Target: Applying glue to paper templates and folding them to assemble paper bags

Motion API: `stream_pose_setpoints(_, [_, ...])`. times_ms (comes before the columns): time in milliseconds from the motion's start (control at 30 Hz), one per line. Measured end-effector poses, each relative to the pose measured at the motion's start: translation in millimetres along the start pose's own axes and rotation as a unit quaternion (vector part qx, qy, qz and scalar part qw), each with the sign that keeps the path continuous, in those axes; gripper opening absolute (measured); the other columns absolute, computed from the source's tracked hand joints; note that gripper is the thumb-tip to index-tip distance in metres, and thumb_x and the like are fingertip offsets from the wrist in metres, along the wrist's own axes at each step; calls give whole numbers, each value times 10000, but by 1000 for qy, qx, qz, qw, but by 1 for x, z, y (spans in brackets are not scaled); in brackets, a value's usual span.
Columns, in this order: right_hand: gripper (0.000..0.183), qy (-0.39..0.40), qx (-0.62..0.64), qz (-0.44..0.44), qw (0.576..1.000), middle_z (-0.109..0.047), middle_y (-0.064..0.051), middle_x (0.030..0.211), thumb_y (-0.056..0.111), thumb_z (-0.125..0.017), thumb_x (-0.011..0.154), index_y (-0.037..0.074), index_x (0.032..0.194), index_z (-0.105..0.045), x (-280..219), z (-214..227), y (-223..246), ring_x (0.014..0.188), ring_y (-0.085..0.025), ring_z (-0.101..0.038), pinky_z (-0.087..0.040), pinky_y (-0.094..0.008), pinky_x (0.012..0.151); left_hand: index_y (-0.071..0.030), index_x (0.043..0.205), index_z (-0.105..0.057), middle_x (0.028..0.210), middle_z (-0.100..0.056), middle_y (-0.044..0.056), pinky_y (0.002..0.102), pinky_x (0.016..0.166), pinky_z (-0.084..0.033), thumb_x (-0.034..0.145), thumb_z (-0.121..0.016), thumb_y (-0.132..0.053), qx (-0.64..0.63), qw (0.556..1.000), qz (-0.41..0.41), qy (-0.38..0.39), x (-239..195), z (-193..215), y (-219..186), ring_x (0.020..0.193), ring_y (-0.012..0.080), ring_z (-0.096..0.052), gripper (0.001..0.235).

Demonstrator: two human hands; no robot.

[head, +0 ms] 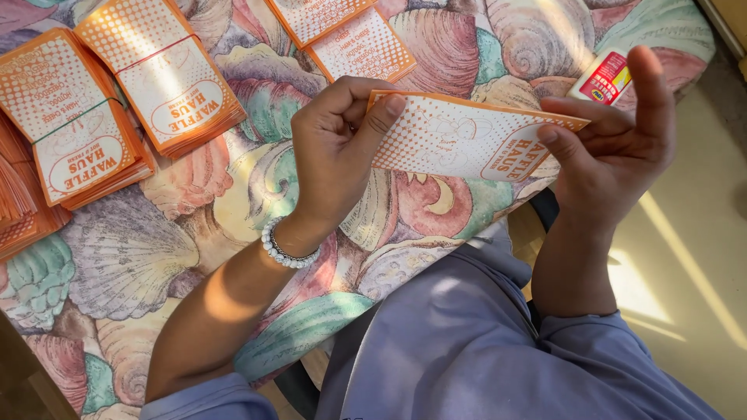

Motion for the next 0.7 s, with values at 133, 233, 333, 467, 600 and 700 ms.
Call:
stream_pose_setpoints(133, [794,-20,23,19,999,-415,-131,1719,-304,-787,945,-56,1596,-405,-2,1,0,1048,-552,-723,-618,-505,874,-57,1016,-701,677,-306,-97,211,585,-240,1024,-692,-177,17,1000,-1,-1,-1,0,2,658,37,-272,121])
stream_pose_setpoints(233, [797,-26,10,28,999,-417,-136,1710,-319,-799,943,-68,1587,-403,-2,0,-1,1010,-542,-727,-629,-517,880,-57,1030,-705,672,-313,-97,200,563,-247,1022,-697,-167,22,1000,3,-7,-1,0,2,643,29,-275,111])
stream_pose_setpoints(333, [807,-31,22,31,999,-426,-123,1712,-329,-791,943,-62,1600,-406,-3,2,-5,1002,-565,-720,-616,-544,883,-63,1042,-701,658,-316,-100,199,566,-244,1030,-687,-170,20,1000,6,3,-1,1,1,634,26,-279,109])
stream_pose_setpoints(467, [807,-27,-2,25,999,-421,-164,1701,-331,-801,937,-55,1585,-407,-2,2,-2,990,-532,-727,-620,-511,880,-58,1012,-688,655,-343,-100,199,572,-246,1026,-686,-178,11,1000,8,0,-2,0,1,643,20,-288,120])
stream_pose_setpoints(600, [798,-17,10,25,999,-413,-167,1702,-341,-785,942,-57,1583,-405,2,4,-3,987,-530,-713,-626,-539,880,-64,1005,-690,651,-370,-97,194,568,-268,1019,-695,-189,20,1000,15,2,-3,0,1,641,17,-313,127])
stream_pose_setpoints(700, [764,11,-4,-35,999,-560,-255,1428,-293,-801,950,-65,1575,-425,17,1,-1,991,-436,-723,-615,-440,852,-43,1041,-679,774,-565,-25,186,607,-380,1028,-681,-156,26,999,18,20,-3,3,-4,720,40,-486,114])
Point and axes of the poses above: each hand's wrist, its own x-axis towards the middle knuckle, its own z-axis out of the back of the hand, y = z × x, the point moved 2 cm from there along x, towards the middle knuckle
